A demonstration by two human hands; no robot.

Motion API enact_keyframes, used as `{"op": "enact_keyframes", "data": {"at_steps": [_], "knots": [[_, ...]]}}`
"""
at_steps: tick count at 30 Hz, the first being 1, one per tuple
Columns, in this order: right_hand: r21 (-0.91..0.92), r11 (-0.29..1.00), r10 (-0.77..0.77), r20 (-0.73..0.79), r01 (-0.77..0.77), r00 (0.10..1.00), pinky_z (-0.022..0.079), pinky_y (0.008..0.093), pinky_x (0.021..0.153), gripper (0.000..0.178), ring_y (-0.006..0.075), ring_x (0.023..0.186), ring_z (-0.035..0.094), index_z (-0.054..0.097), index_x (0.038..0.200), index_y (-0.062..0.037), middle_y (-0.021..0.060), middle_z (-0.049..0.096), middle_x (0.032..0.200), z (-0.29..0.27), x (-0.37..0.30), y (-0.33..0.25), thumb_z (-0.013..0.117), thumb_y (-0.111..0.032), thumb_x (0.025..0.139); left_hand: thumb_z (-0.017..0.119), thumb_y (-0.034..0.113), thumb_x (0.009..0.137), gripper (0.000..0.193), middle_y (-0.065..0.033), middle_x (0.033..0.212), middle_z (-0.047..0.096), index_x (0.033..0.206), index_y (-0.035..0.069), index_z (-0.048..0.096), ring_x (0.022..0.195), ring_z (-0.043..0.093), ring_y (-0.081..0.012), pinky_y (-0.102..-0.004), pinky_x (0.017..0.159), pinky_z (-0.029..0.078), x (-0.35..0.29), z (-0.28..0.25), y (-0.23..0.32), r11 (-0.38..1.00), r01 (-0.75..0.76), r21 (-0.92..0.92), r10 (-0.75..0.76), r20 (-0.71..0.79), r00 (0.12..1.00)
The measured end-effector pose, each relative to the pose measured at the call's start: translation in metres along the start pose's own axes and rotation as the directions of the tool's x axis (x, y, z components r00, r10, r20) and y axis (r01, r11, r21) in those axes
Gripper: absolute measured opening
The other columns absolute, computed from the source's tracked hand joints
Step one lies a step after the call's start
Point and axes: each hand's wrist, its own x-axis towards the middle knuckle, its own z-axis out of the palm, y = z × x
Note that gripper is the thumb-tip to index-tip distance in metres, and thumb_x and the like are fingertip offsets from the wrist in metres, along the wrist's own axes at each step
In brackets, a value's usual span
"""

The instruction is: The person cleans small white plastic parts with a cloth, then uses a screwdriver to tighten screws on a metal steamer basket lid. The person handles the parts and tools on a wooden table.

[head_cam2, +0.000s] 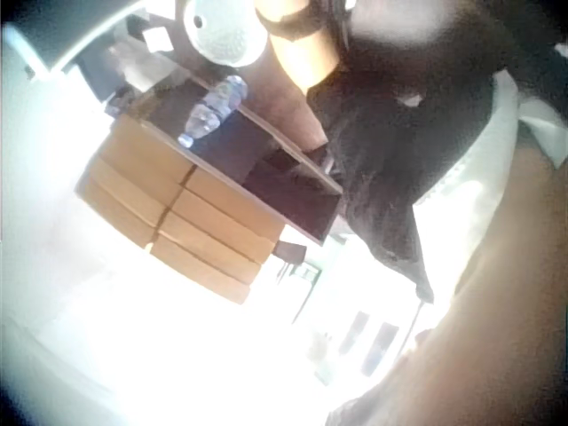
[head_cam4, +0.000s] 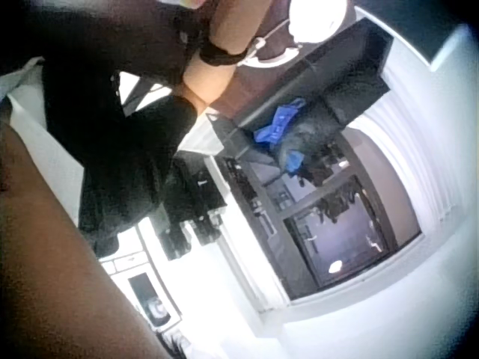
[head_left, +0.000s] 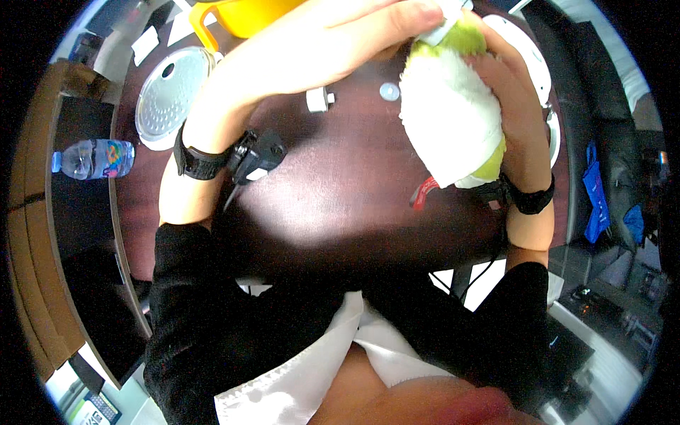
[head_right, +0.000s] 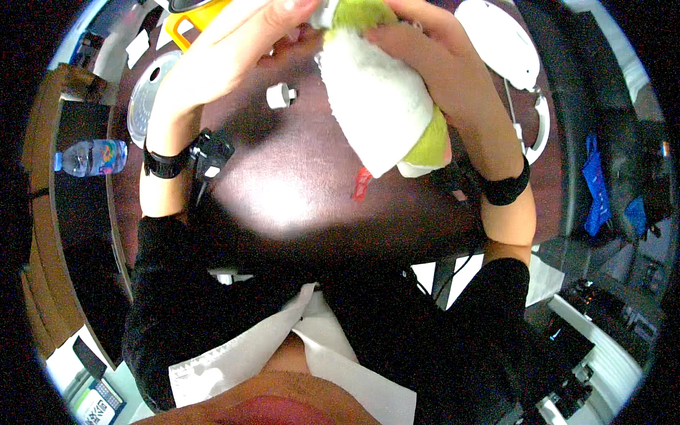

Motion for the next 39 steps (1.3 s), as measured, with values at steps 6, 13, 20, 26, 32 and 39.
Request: {"op": "enact_keyframes", "data": {"at_steps": [6,13,20,26,32,39], "knots": [[0.043,0.999,-0.020,0.007,0.020,1.000,0.055,0.0256,0.071,0.043,0.0138,0.082,0.066,0.050,0.128,0.0024,0.0104,0.066,0.103,0.009,0.006,-0.026,0.053,-0.013,0.087,0.033,0.041,0.101,0.042,-0.0067,0.089,0.052,0.115,0.005,0.050,0.070,0.053,-0.0177,-0.0260,0.052,0.041,-0.004,-0.015,-0.007,0.781,0.230,-0.581,-0.283,0.000,0.959],[0.222,0.974,-0.041,-0.012,0.042,0.999,0.054,0.0245,0.071,0.044,0.0133,0.083,0.066,0.048,0.127,0.0034,0.0100,0.065,0.101,0.005,0.009,-0.023,0.054,-0.019,0.089,0.036,0.045,0.094,0.056,-0.0074,0.093,0.052,0.128,0.001,0.044,0.067,0.046,-0.0134,-0.0238,0.046,0.033,0.003,-0.009,-0.019,0.759,0.155,-0.633,-0.126,0.091,0.988],[0.286,0.957,-0.061,0.005,0.057,0.998,0.052,0.0227,0.073,0.041,0.0118,0.083,0.065,0.052,0.123,0.0030,0.0082,0.066,0.101,0.002,0.009,-0.020,0.055,-0.021,0.090,0.035,0.047,0.093,0.060,-0.0096,0.096,0.054,0.131,0.001,0.041,0.065,0.046,-0.0142,-0.0246,0.047,0.034,0.003,-0.011,-0.016,0.694,0.185,-0.696,-0.128,0.133,0.983],[-0.037,0.990,-0.142,-0.111,0.138,0.984,0.050,0.0228,0.072,0.034,0.0090,0.083,0.062,0.059,0.116,0.0017,0.0053,0.066,0.095,0.012,0.005,-0.021,0.060,-0.018,0.088,0.039,0.040,0.096,0.050,-0.0062,0.095,0.055,0.129,0.003,0.044,0.065,0.045,-0.0102,-0.0223,0.047,0.034,-0.001,-0.002,-0.016,0.781,0.149,-0.606,-0.177,0.014,0.984],[-0.328,0.919,-0.288,-0.179,0.219,0.941,0.049,0.0247,0.073,0.033,0.0103,0.083,0.061,0.059,0.113,0.0032,0.0063,0.066,0.093,0.021,0.004,-0.014,0.060,-0.018,0.088,0.048,0.032,0.096,0.044,-0.0032,0.101,0.056,0.133,0.008,0.044,0.071,0.045,-0.0057,-0.0213,0.060,0.040,0.007,0.020,-0.007,0.997,0.045,0.064,-0.036,-0.146,0.989],[0.267,0.963,0.064,-0.122,-0.029,0.990,0.050,0.0256,0.074,0.033,0.0119,0.081,0.064,0.059,0.115,0.0002,0.0055,0.066,0.091,0.027,0.003,-0.014,0.057,-0.021,0.090,0.050,0.027,0.096,0.045,-0.0135,0.116,0.056,0.134,0.004,0.042,0.105,0.055,-0.0231,-0.0347,0.092,0.043,0.002,0.025,-0.013,0.859,-0.020,0.512,0.125,-0.172,0.977]]}}
